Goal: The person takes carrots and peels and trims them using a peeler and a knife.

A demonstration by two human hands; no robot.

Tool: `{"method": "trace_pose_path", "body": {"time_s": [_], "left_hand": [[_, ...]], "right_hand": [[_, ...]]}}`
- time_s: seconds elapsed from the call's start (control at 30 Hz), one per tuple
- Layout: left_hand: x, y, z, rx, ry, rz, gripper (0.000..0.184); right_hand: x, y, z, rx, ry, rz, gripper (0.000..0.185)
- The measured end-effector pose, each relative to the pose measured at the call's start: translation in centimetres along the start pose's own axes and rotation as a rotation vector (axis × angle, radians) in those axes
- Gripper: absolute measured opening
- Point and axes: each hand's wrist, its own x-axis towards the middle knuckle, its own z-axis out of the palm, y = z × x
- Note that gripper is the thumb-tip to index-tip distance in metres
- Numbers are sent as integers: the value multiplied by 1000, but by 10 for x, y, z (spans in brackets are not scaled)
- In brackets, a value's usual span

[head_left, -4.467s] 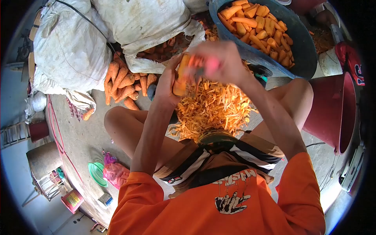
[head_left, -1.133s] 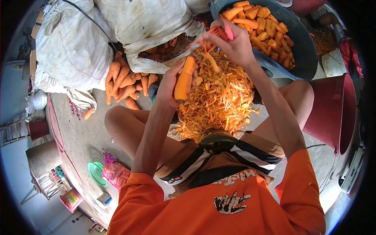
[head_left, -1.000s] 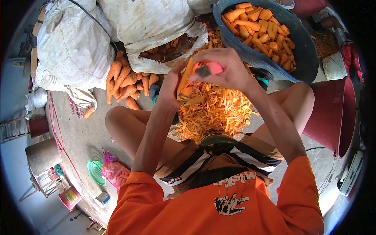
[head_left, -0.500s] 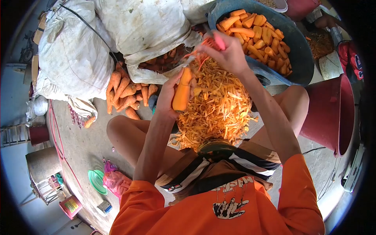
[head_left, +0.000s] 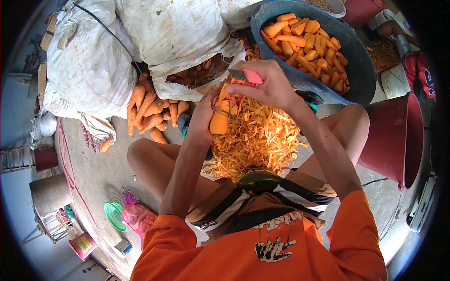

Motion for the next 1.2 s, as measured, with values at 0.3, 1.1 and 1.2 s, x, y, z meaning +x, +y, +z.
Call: {"method": "trace_pose_path", "body": {"time_s": [0.3,1.1,1.2], "left_hand": [[3,5,-14,-164,-138,-140,32],[5,1,-5,-214,-193,-68,31],[11,9,-8,-148,-219,5,30]], "right_hand": [[-2,17,-3,213,2,186,32],[-6,-4,7,115,-190,23,37],[-2,7,11,83,-195,116,35]]}}
